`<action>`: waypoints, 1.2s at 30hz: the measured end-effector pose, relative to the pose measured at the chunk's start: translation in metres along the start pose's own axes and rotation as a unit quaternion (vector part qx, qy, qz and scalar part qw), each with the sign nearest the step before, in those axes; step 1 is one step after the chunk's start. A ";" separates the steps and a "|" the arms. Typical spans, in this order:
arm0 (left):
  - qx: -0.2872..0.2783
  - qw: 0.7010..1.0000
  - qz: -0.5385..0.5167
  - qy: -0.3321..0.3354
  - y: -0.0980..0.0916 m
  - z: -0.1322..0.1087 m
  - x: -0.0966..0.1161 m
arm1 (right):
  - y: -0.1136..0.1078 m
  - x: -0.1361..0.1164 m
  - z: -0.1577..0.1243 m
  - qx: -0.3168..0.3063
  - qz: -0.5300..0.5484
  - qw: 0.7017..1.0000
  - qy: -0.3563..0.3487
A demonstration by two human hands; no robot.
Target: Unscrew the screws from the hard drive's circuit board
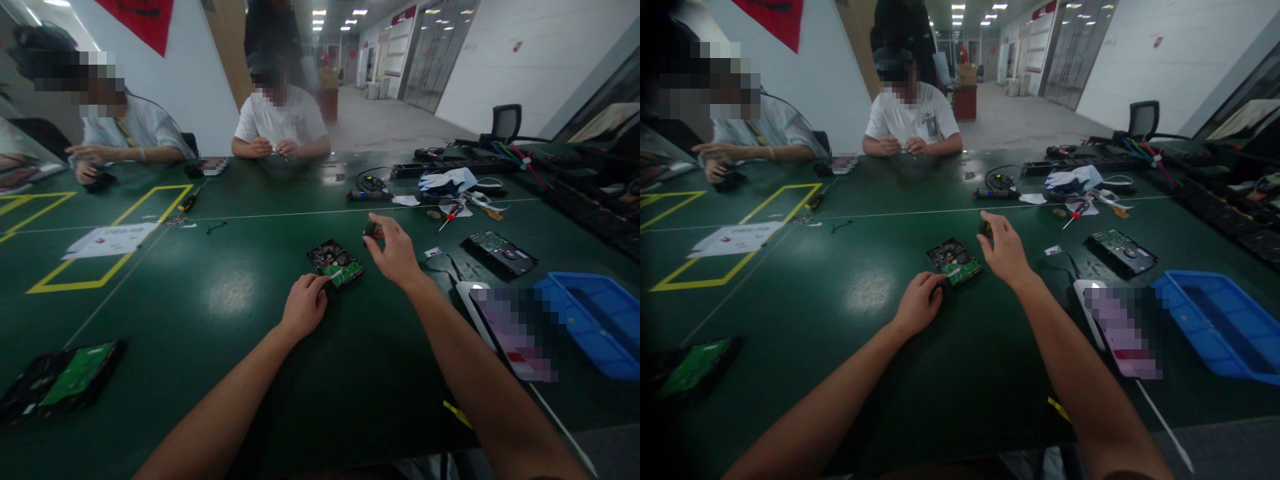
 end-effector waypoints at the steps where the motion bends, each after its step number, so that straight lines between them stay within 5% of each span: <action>1: -0.001 1.000 0.000 0.001 0.000 0.000 0.000 | -0.001 -0.001 0.000 0.003 0.001 1.000 -0.001; 36: 0.002 1.000 -0.002 0.005 -0.001 0.002 0.003 | 0.000 0.005 0.002 0.008 -0.006 0.999 0.035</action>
Point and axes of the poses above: each hand's wrist, its own z-axis towards the middle knuckle, its own y-axis out of the palm, x = y × z, the point moved 7 cm from there along z, towards the middle knuckle, and after that the axes turned 10 degrees about -z, right-handed, at the moved point
